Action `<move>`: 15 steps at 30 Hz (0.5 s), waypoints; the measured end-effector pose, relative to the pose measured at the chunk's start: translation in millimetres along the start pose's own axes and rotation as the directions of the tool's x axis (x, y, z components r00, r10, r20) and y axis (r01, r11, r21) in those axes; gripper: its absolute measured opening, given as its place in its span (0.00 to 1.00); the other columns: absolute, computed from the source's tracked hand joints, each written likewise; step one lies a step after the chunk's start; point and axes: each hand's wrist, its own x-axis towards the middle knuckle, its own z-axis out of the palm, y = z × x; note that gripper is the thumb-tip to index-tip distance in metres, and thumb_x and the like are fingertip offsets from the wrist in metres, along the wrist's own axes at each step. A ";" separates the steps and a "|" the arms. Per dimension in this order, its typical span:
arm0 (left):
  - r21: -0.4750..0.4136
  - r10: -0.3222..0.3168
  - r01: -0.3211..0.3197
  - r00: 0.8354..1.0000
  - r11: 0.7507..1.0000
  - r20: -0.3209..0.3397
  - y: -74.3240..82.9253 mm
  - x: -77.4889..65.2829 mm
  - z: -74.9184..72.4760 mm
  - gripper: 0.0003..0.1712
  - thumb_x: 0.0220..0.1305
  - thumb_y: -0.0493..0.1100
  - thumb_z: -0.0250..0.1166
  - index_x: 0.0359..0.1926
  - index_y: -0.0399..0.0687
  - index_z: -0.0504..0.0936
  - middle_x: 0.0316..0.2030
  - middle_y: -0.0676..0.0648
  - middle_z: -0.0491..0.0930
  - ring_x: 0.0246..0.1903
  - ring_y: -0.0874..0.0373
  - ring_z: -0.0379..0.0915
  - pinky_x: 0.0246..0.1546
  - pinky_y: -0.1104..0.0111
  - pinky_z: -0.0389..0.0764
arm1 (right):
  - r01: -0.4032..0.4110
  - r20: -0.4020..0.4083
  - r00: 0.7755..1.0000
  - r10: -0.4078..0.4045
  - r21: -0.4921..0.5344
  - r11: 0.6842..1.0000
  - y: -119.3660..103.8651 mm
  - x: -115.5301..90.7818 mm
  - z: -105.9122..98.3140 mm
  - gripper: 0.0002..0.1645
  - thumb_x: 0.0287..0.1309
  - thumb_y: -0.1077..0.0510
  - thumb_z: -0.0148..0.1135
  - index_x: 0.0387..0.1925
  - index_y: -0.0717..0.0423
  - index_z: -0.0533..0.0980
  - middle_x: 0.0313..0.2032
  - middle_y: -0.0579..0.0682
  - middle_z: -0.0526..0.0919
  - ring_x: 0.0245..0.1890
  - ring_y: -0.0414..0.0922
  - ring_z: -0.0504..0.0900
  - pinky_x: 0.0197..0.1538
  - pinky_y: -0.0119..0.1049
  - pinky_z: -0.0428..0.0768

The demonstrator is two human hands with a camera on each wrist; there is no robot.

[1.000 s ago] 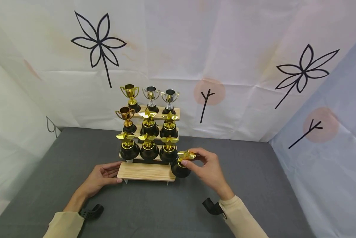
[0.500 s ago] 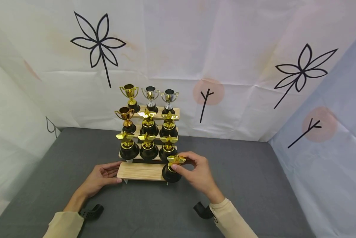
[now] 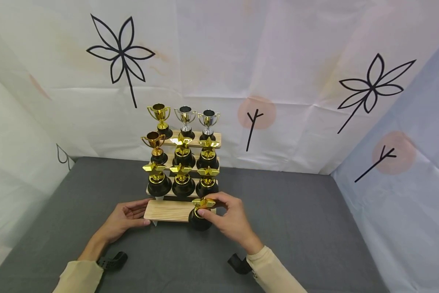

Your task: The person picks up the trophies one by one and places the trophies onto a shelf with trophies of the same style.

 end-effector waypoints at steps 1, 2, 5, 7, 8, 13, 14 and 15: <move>-0.001 0.000 0.000 1.000 1.000 0.000 0.1 0.0 0.0 0.42 0.55 0.28 0.75 0.69 0.25 0.68 0.66 0.25 0.68 0.59 0.62 0.76 0.62 0.67 0.79 | -0.003 -0.001 1.000 0.003 -0.001 1.000 -0.2 0.5 1.6 0.15 0.58 0.65 0.74 0.48 0.60 0.84 0.40 0.51 0.86 0.41 0.44 0.85 0.49 0.43 0.87; -0.002 0.000 0.000 1.000 1.000 0.000 0.2 0.0 0.0 0.42 0.55 0.28 0.76 0.69 0.26 0.68 0.66 0.25 0.68 0.59 0.62 0.76 0.62 0.67 0.79 | -0.006 -0.002 1.000 0.006 -0.001 1.000 -0.4 1.2 3.3 0.16 0.58 0.65 0.74 0.48 0.60 0.84 0.40 0.51 0.86 0.41 0.44 0.85 0.49 0.44 0.87; -0.001 -0.001 0.001 1.000 1.000 -0.001 0.4 0.0 0.1 0.42 0.55 0.28 0.76 0.69 0.25 0.68 0.65 0.25 0.68 0.59 0.61 0.76 0.61 0.67 0.79 | -0.003 0.005 1.000 0.003 0.001 1.000 -1.3 3.6 8.4 0.15 0.58 0.65 0.73 0.48 0.60 0.84 0.41 0.51 0.86 0.41 0.44 0.84 0.48 0.46 0.87; -0.001 -0.002 0.002 1.000 1.000 -0.001 0.4 0.0 0.1 0.42 0.55 0.28 0.76 0.69 0.25 0.68 0.65 0.25 0.68 0.59 0.61 0.76 0.61 0.67 0.79 | -0.002 0.010 1.000 0.002 0.008 1.000 -2.0 5.6 12.2 0.15 0.59 0.64 0.73 0.48 0.60 0.84 0.41 0.51 0.86 0.41 0.44 0.84 0.48 0.49 0.87; 0.000 -0.003 0.003 1.000 1.000 -0.001 0.3 0.0 0.1 0.42 0.55 0.28 0.76 0.69 0.25 0.68 0.65 0.25 0.68 0.59 0.61 0.76 0.61 0.67 0.79 | 0.000 0.013 1.000 0.000 0.015 1.000 -1.8 6.5 14.4 0.15 0.59 0.64 0.73 0.48 0.60 0.84 0.41 0.51 0.86 0.41 0.44 0.84 0.48 0.51 0.87; 0.004 -0.002 0.002 1.000 1.000 -0.001 -0.3 0.0 -0.1 0.42 0.55 0.28 0.75 0.69 0.25 0.68 0.65 0.25 0.68 0.59 0.62 0.77 0.61 0.67 0.79 | -0.012 0.016 1.000 0.011 0.045 0.999 -2.1 11.5 26.1 0.16 0.58 0.65 0.74 0.48 0.62 0.84 0.42 0.53 0.86 0.42 0.44 0.84 0.49 0.54 0.86; 0.004 -0.001 0.001 1.000 1.000 0.000 -0.5 -0.1 -0.1 0.42 0.55 0.28 0.75 0.69 0.25 0.68 0.65 0.24 0.68 0.59 0.62 0.77 0.61 0.67 0.79 | -0.017 0.016 1.000 0.016 0.048 0.999 -2.0 12.5 28.3 0.16 0.57 0.65 0.74 0.48 0.62 0.84 0.42 0.53 0.86 0.42 0.44 0.84 0.49 0.52 0.86; 0.003 0.002 -0.002 1.000 1.000 0.000 -0.7 0.0 -0.1 0.42 0.55 0.28 0.75 0.69 0.25 0.68 0.65 0.24 0.68 0.59 0.61 0.77 0.61 0.67 0.79 | -0.024 0.015 1.000 0.024 0.048 0.999 -1.7 13.4 30.7 0.16 0.57 0.65 0.75 0.48 0.62 0.84 0.42 0.53 0.86 0.43 0.44 0.84 0.50 0.49 0.87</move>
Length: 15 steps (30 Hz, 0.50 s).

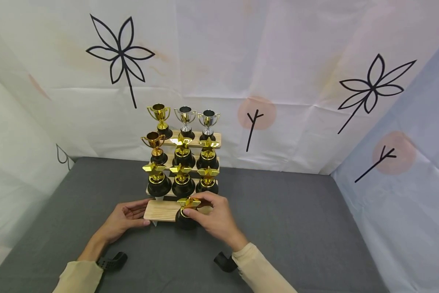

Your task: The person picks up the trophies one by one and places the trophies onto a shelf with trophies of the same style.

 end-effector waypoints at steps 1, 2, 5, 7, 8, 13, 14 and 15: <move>-0.001 0.002 -0.002 1.000 1.000 0.001 -0.2 0.0 0.0 0.42 0.55 0.28 0.75 0.69 0.25 0.68 0.65 0.24 0.68 0.59 0.61 0.77 0.61 0.67 0.79 | -0.004 0.000 1.000 0.004 -0.003 1.000 0.8 1.0 2.6 0.16 0.57 0.64 0.75 0.48 0.61 0.84 0.42 0.52 0.87 0.43 0.44 0.84 0.51 0.49 0.87; -0.002 0.005 -0.005 1.000 1.000 0.002 -0.4 0.0 0.0 0.42 0.55 0.28 0.75 0.69 0.25 0.68 0.65 0.24 0.68 0.59 0.61 0.77 0.61 0.67 0.79 | -0.006 0.000 1.000 0.006 -0.006 1.000 1.6 2.0 5.1 0.16 0.57 0.64 0.75 0.48 0.61 0.85 0.42 0.52 0.87 0.43 0.44 0.85 0.51 0.48 0.87; -0.004 0.011 -0.011 1.000 1.000 0.004 -0.8 0.1 0.0 0.42 0.55 0.27 0.75 0.69 0.25 0.68 0.65 0.24 0.69 0.59 0.61 0.77 0.61 0.67 0.79 | -0.004 -0.003 1.000 0.004 -0.010 1.000 3.0 4.7 12.6 0.16 0.57 0.64 0.75 0.48 0.61 0.84 0.42 0.53 0.86 0.43 0.45 0.85 0.50 0.49 0.87; -0.003 0.013 -0.013 1.000 1.000 0.004 -0.8 0.1 0.0 0.41 0.55 0.27 0.75 0.69 0.25 0.68 0.65 0.24 0.69 0.59 0.61 0.77 0.61 0.67 0.79 | 0.005 -0.004 1.000 -0.005 -0.008 1.000 2.7 6.8 17.7 0.16 0.58 0.64 0.75 0.48 0.62 0.84 0.42 0.54 0.86 0.42 0.46 0.85 0.50 0.52 0.86; -0.003 0.014 -0.014 1.000 1.000 0.004 -0.9 0.1 -0.1 0.41 0.55 0.27 0.75 0.69 0.25 0.68 0.64 0.24 0.69 0.59 0.61 0.77 0.61 0.67 0.79 | 0.009 -0.005 1.000 -0.009 -0.008 1.000 2.1 7.8 19.8 0.17 0.58 0.64 0.75 0.49 0.63 0.84 0.42 0.54 0.86 0.42 0.46 0.85 0.50 0.52 0.87; -0.009 0.016 -0.016 1.000 1.000 0.007 -0.6 0.2 -0.1 0.41 0.55 0.27 0.75 0.69 0.26 0.68 0.65 0.25 0.69 0.59 0.60 0.77 0.61 0.67 0.79 | 0.013 -0.009 1.000 -0.013 0.005 1.000 -0.1 13.2 30.0 0.18 0.57 0.64 0.75 0.49 0.64 0.84 0.44 0.54 0.86 0.43 0.45 0.85 0.50 0.51 0.87; -0.011 0.016 -0.016 1.000 1.000 0.007 -0.5 0.3 -0.1 0.41 0.55 0.27 0.75 0.69 0.26 0.68 0.65 0.25 0.69 0.59 0.60 0.77 0.61 0.66 0.79 | 0.009 -0.011 1.000 -0.009 0.005 1.000 -0.6 14.3 31.8 0.18 0.56 0.63 0.76 0.49 0.63 0.84 0.44 0.53 0.86 0.44 0.44 0.84 0.50 0.51 0.86; -0.011 0.015 -0.015 1.000 1.000 0.007 -0.3 0.3 -0.1 0.41 0.55 0.27 0.75 0.69 0.25 0.68 0.65 0.25 0.69 0.59 0.60 0.77 0.61 0.67 0.79 | 0.008 -0.012 1.000 -0.008 0.011 1.000 -1.0 15.3 33.7 0.18 0.56 0.63 0.76 0.49 0.63 0.84 0.45 0.53 0.86 0.43 0.44 0.84 0.50 0.53 0.86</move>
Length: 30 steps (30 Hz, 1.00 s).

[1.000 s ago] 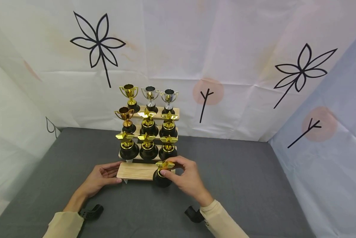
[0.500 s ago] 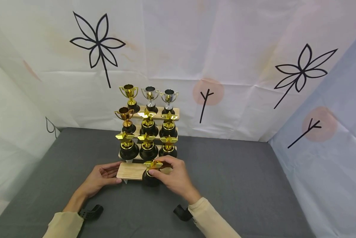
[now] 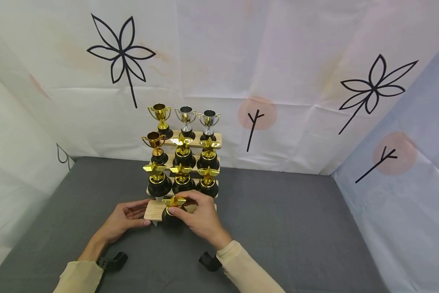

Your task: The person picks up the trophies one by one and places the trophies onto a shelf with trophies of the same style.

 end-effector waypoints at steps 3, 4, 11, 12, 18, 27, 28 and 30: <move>-0.001 -0.005 0.005 1.000 1.000 -0.002 0.8 -0.2 0.3 0.41 0.56 0.27 0.75 0.69 0.25 0.68 0.65 0.25 0.68 0.59 0.61 0.77 0.61 0.67 0.79 | -0.001 -0.002 1.000 0.001 0.004 1.000 0.2 2.3 5.4 0.18 0.56 0.62 0.76 0.49 0.62 0.84 0.44 0.53 0.86 0.43 0.44 0.84 0.50 0.57 0.85; -0.001 -0.007 0.007 1.000 1.000 -0.003 1.1 -0.3 0.4 0.41 0.56 0.27 0.75 0.69 0.25 0.68 0.65 0.24 0.68 0.59 0.61 0.77 0.61 0.67 0.79 | -0.001 -0.003 1.000 0.001 0.001 1.000 0.6 2.8 7.1 0.18 0.56 0.62 0.76 0.49 0.62 0.84 0.44 0.52 0.86 0.43 0.44 0.84 0.49 0.58 0.85; 0.003 -0.008 0.008 1.000 1.000 0.001 2.7 -0.4 1.3 0.41 0.56 0.28 0.75 0.69 0.25 0.67 0.65 0.25 0.69 0.59 0.61 0.77 0.61 0.67 0.79 | -0.023 -0.006 1.000 0.023 -0.002 1.000 6.9 3.9 16.9 0.19 0.58 0.60 0.75 0.50 0.60 0.84 0.44 0.52 0.86 0.43 0.47 0.85 0.49 0.56 0.86; 0.003 -0.005 0.005 1.000 1.000 0.003 2.7 -0.4 1.4 0.41 0.56 0.28 0.74 0.69 0.25 0.67 0.65 0.25 0.69 0.59 0.61 0.77 0.61 0.67 0.79 | -0.025 -0.005 1.000 0.025 0.002 1.000 7.5 4.2 18.0 0.19 0.58 0.60 0.75 0.51 0.61 0.84 0.45 0.52 0.86 0.43 0.47 0.85 0.49 0.55 0.87; 0.007 0.008 -0.009 1.000 1.000 0.005 1.9 -0.3 1.0 0.41 0.56 0.28 0.74 0.69 0.26 0.68 0.65 0.25 0.69 0.59 0.61 0.77 0.61 0.68 0.79 | -0.025 -0.005 1.000 0.025 0.015 1.000 7.2 6.9 24.4 0.18 0.59 0.61 0.74 0.51 0.61 0.84 0.46 0.53 0.85 0.43 0.49 0.86 0.47 0.45 0.89; 0.017 -0.005 0.005 1.000 1.000 -0.008 1.3 -0.5 0.1 0.41 0.57 0.28 0.74 0.70 0.25 0.67 0.63 0.24 0.70 0.58 0.62 0.77 0.61 0.68 0.79 | -0.012 -0.016 1.000 0.012 0.002 1.000 5.8 10.8 37.1 0.17 0.58 0.60 0.76 0.49 0.57 0.84 0.43 0.51 0.85 0.43 0.45 0.86 0.46 0.51 0.88; 0.018 -0.007 0.007 1.000 1.000 -0.010 1.4 -0.6 0.1 0.41 0.57 0.28 0.74 0.70 0.25 0.67 0.63 0.24 0.70 0.58 0.62 0.77 0.60 0.68 0.80 | -0.014 -0.017 1.000 0.014 0.001 1.000 5.8 11.0 38.4 0.17 0.58 0.60 0.75 0.49 0.57 0.85 0.43 0.50 0.85 0.43 0.44 0.86 0.46 0.51 0.88; 0.018 -0.011 0.011 1.000 1.000 -0.013 1.6 -0.7 0.2 0.42 0.57 0.28 0.74 0.70 0.25 0.66 0.64 0.24 0.70 0.58 0.63 0.77 0.60 0.68 0.79 | -0.023 -0.018 1.000 0.023 -0.004 1.000 5.9 11.3 40.5 0.18 0.58 0.60 0.75 0.50 0.57 0.84 0.43 0.50 0.85 0.43 0.44 0.86 0.46 0.50 0.89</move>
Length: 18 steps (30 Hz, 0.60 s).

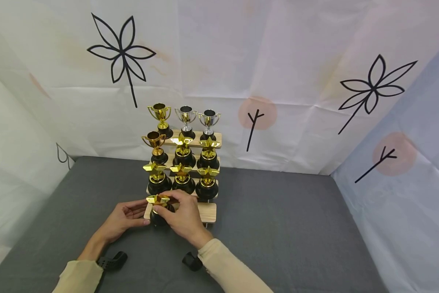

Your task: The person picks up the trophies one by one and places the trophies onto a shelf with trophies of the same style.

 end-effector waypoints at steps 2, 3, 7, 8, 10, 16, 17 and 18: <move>0.001 -0.003 0.003 1.000 1.000 -0.003 0.4 -0.1 0.1 0.42 0.56 0.28 0.75 0.70 0.24 0.66 0.64 0.23 0.69 0.58 0.64 0.77 0.60 0.68 0.79 | -0.005 -0.002 1.000 0.005 -0.009 1.000 -0.7 0.5 1.8 0.18 0.59 0.59 0.75 0.51 0.56 0.84 0.44 0.50 0.85 0.43 0.43 0.86 0.46 0.49 0.89; 0.003 -0.003 0.003 1.000 1.000 -0.005 0.3 -0.1 0.1 0.43 0.56 0.28 0.75 0.70 0.24 0.65 0.64 0.23 0.69 0.58 0.64 0.77 0.60 0.68 0.79 | -0.005 -0.004 1.000 0.005 -0.018 1.000 -1.1 0.8 2.7 0.18 0.59 0.59 0.75 0.51 0.56 0.84 0.44 0.50 0.85 0.43 0.44 0.86 0.46 0.48 0.89; 0.007 -0.009 0.009 1.000 1.000 -0.010 -0.3 0.3 0.2 0.44 0.55 0.28 0.75 0.70 0.23 0.65 0.64 0.23 0.68 0.58 0.65 0.76 0.60 0.69 0.79 | 0.004 -0.013 1.000 -0.005 -0.052 0.999 -2.0 1.6 5.8 0.18 0.60 0.58 0.74 0.51 0.56 0.84 0.45 0.51 0.85 0.43 0.45 0.85 0.46 0.49 0.89; 0.007 -0.011 0.011 1.000 1.000 -0.011 -0.6 0.4 0.1 0.44 0.55 0.28 0.75 0.70 0.22 0.64 0.64 0.23 0.68 0.58 0.65 0.76 0.60 0.69 0.79 | 0.007 -0.014 1.000 -0.007 -0.059 0.998 -1.9 1.6 6.5 0.18 0.60 0.58 0.74 0.51 0.56 0.84 0.45 0.51 0.85 0.43 0.45 0.85 0.46 0.49 0.89; 0.007 -0.013 0.013 1.000 1.000 -0.012 -0.9 0.6 0.1 0.44 0.54 0.28 0.76 0.70 0.22 0.64 0.64 0.23 0.68 0.58 0.65 0.76 0.60 0.69 0.79 | 0.012 -0.016 1.000 -0.014 -0.067 0.998 -1.9 1.8 7.9 0.18 0.60 0.58 0.74 0.51 0.56 0.84 0.45 0.52 0.84 0.43 0.46 0.85 0.46 0.50 0.89; -0.004 -0.009 0.009 1.000 1.000 -0.012 -0.8 0.3 0.3 0.44 0.54 0.28 0.76 0.69 0.22 0.65 0.64 0.23 0.68 0.58 0.65 0.76 0.60 0.69 0.79 | 0.025 -0.036 0.999 -0.028 -0.088 0.996 -4.4 2.6 11.9 0.18 0.60 0.58 0.74 0.51 0.57 0.84 0.44 0.51 0.84 0.43 0.47 0.86 0.44 0.47 0.89; -0.004 -0.009 0.009 1.000 1.000 -0.013 -0.6 0.1 0.4 0.44 0.54 0.28 0.76 0.69 0.22 0.65 0.64 0.23 0.68 0.58 0.65 0.76 0.60 0.69 0.79 | 0.032 -0.041 0.999 -0.036 -0.096 0.995 -4.6 2.8 12.8 0.18 0.60 0.58 0.74 0.51 0.57 0.84 0.44 0.51 0.84 0.42 0.47 0.86 0.44 0.46 0.89; -0.002 -0.010 0.010 1.000 1.000 -0.015 -0.3 0.0 0.6 0.44 0.54 0.28 0.76 0.69 0.22 0.65 0.64 0.23 0.68 0.58 0.65 0.76 0.60 0.69 0.79 | 0.036 -0.043 0.998 -0.041 -0.104 0.994 -4.7 3.1 13.7 0.18 0.60 0.59 0.74 0.51 0.57 0.84 0.43 0.51 0.84 0.42 0.46 0.86 0.43 0.46 0.89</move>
